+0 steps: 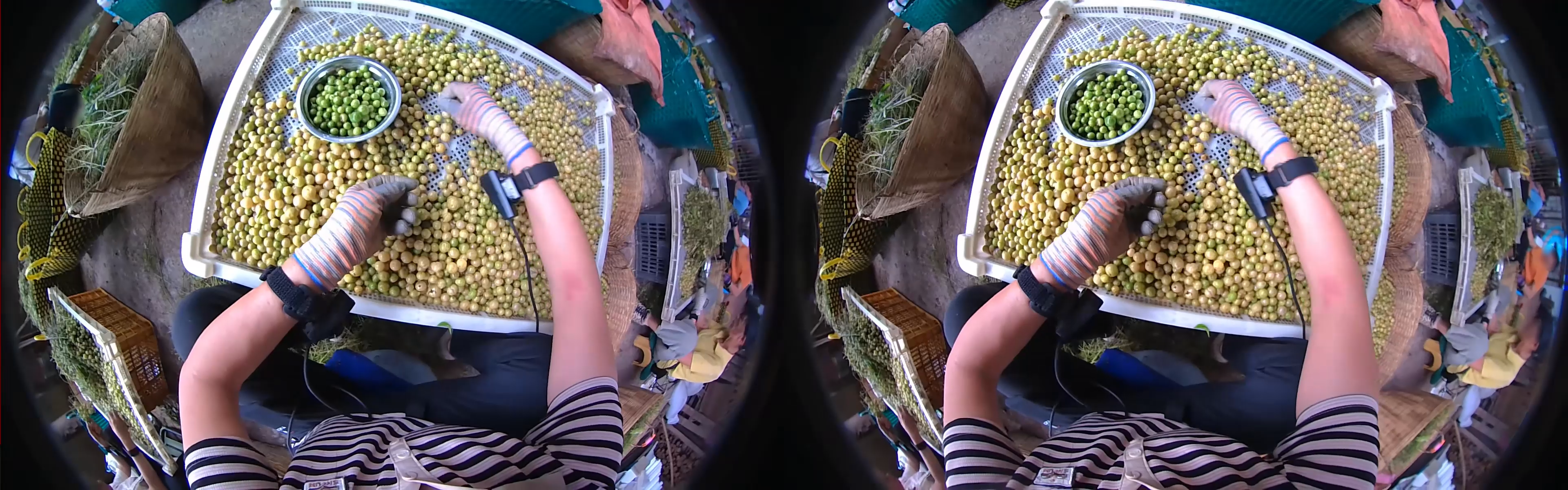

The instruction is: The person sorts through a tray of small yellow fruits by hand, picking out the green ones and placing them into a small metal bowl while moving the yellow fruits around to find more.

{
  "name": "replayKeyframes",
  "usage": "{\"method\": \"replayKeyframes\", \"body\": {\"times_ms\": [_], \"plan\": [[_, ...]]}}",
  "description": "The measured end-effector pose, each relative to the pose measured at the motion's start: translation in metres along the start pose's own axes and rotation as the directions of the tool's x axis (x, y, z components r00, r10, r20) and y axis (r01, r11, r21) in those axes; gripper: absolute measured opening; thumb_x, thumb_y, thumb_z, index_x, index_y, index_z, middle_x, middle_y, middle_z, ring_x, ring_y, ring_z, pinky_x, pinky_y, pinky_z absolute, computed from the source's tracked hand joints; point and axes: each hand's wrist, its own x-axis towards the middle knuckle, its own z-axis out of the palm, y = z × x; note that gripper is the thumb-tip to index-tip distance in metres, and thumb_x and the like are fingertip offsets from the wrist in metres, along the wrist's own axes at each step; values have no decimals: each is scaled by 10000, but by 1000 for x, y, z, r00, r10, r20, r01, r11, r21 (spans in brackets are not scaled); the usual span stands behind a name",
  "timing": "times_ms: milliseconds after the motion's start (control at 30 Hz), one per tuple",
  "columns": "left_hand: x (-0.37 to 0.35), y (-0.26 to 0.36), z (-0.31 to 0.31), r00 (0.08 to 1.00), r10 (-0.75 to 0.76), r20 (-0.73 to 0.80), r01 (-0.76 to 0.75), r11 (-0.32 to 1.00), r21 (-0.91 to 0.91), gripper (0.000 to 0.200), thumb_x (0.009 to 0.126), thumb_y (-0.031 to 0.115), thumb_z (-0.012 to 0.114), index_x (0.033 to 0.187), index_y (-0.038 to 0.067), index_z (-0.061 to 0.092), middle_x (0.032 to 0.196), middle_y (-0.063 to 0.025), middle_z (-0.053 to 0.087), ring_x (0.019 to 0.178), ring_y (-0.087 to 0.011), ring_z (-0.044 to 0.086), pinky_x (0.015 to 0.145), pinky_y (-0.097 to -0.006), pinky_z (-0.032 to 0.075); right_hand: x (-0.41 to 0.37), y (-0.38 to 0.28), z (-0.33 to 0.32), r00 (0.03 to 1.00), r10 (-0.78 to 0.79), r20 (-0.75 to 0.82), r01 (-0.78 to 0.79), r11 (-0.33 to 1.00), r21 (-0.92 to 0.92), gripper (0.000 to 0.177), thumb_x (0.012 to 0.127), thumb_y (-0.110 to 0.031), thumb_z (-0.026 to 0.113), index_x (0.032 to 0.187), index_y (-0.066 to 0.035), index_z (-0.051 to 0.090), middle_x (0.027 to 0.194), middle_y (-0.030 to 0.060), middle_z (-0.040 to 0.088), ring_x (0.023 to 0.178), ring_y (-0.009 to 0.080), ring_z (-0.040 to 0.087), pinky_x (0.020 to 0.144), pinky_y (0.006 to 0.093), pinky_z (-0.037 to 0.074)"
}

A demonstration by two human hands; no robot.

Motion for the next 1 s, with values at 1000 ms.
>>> {"method": "replayKeyframes", "body": {"times_ms": [1000], "plan": [[2,-7,12,990,110,-90,-72,936,346,234,866,303,624,907,76,584,688,12,555,505,-92,519,446,-208,414,-94,-88,-15,902,0,433,-261,798,543,162,889,-170,536,938,-25,590,708,33,603,579,88,572,498,231,461]]}}
